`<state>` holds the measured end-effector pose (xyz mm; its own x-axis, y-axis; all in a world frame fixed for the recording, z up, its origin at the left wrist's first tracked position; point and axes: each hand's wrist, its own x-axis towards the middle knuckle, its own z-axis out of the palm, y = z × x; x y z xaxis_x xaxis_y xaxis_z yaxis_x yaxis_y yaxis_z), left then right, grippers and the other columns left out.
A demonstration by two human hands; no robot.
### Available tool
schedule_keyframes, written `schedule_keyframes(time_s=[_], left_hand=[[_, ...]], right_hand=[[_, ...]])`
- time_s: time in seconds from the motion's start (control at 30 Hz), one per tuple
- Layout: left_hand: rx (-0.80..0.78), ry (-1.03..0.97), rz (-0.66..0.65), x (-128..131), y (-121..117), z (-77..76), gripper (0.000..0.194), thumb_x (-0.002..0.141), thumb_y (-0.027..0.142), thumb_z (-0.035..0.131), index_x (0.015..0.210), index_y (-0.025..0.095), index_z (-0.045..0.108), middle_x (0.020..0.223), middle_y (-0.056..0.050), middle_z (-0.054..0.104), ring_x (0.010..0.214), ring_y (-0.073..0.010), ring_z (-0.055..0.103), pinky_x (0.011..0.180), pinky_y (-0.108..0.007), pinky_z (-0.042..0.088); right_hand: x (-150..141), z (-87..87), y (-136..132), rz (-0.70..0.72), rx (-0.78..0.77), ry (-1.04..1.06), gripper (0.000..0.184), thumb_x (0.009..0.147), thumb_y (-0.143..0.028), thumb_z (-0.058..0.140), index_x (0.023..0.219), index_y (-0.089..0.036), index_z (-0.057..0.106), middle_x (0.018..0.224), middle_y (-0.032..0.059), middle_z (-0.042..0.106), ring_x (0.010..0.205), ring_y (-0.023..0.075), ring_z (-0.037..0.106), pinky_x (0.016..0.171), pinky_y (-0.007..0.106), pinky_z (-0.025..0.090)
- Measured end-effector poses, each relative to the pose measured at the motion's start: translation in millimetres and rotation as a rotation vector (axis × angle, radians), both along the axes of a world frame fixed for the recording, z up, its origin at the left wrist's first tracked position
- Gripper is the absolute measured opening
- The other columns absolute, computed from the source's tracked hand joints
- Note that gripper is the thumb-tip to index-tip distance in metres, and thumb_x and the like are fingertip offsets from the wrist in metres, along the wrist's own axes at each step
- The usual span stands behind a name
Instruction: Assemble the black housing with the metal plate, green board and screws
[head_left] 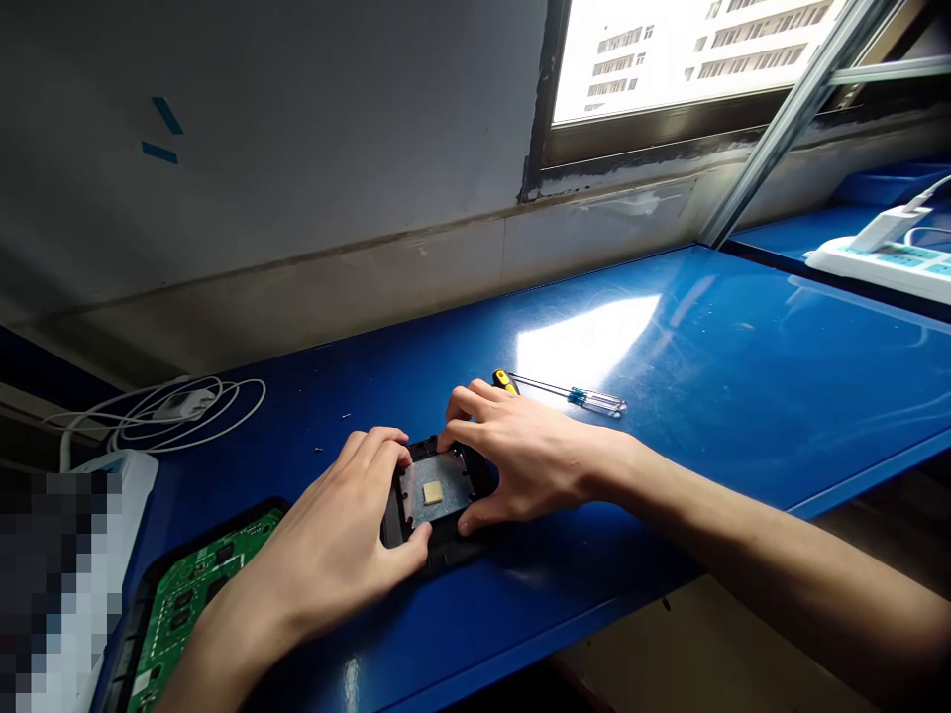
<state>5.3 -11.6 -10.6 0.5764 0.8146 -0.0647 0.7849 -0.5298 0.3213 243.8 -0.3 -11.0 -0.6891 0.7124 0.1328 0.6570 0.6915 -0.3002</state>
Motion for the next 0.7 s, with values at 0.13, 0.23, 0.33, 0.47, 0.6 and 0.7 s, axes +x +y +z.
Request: schedule_keyframes(time_s=[0.13,0.23,0.33,0.47,0.6,0.7], left_hand=[[0.015,0.006,-0.003,1.3,0.8,-0.8,0.022,0.084,0.036,0.061,0.102,0.024,0.054,0.126,-0.011,0.057,0.114,-0.0330,0.058,0.090,-0.051,0.057],[0.032,-0.004,-0.002,2.5,1.2,-1.8,0.024,0.083,0.034,0.062,0.103,0.024,0.055,0.125,-0.010,0.057,0.114,-0.0322,0.058,0.090,-0.049,0.058],[0.054,-0.012,0.002,3.2,1.6,-2.3,0.024,0.082,0.034,0.063,0.102,0.024,0.055,0.126,-0.011,0.057,0.114,-0.0318,0.059,0.089,-0.048,0.059],[0.101,-0.020,-0.016,2.6,2.2,-1.5,0.024,0.080,0.033,0.065,0.101,0.024,0.056,0.125,-0.011,0.059,0.116,-0.0326,0.058,0.091,-0.049,0.058],[0.156,-0.038,-0.021,1.1,2.4,0.6,0.025,0.078,0.032,0.065,0.100,0.023,0.057,0.124,-0.010,0.060,0.115,-0.0331,0.058,0.091,-0.049,0.058],[0.209,-0.068,-0.034,0.5,2.9,2.0,0.027,0.078,0.030,0.065,0.102,0.023,0.057,0.123,-0.011,0.060,0.115,-0.0327,0.058,0.093,-0.047,0.057]], right_hand=[[-2.8,-3.7,2.4,0.004,-0.003,0.004,0.044,0.074,-0.048,0.082,0.102,-0.016,0.070,0.105,0.0095,0.062,0.094,0.0258,0.054,0.079,0.038,0.051],[-4.2,-5.8,4.5,0.024,0.011,0.037,0.043,0.071,-0.048,0.081,0.098,-0.016,0.070,0.101,0.0076,0.061,0.091,0.0239,0.053,0.082,0.039,0.051],[-5.2,-7.7,5.6,0.030,0.026,0.069,0.044,0.069,-0.047,0.081,0.097,-0.016,0.070,0.099,0.0072,0.061,0.089,0.0233,0.052,0.080,0.037,0.050],[-5.4,-9.2,6.0,0.030,0.041,0.100,0.044,0.068,-0.046,0.081,0.099,-0.016,0.070,0.100,0.0079,0.062,0.090,0.0237,0.052,0.078,0.037,0.050],[-4.8,-9.1,5.8,0.025,0.079,0.127,0.046,0.069,-0.045,0.081,0.103,-0.015,0.071,0.102,0.0087,0.063,0.090,0.0238,0.053,0.079,0.038,0.051],[-4.1,-8.9,5.6,0.019,0.108,0.164,0.048,0.069,-0.043,0.082,0.105,-0.014,0.071,0.103,0.0095,0.064,0.090,0.0237,0.054,0.080,0.038,0.052]])
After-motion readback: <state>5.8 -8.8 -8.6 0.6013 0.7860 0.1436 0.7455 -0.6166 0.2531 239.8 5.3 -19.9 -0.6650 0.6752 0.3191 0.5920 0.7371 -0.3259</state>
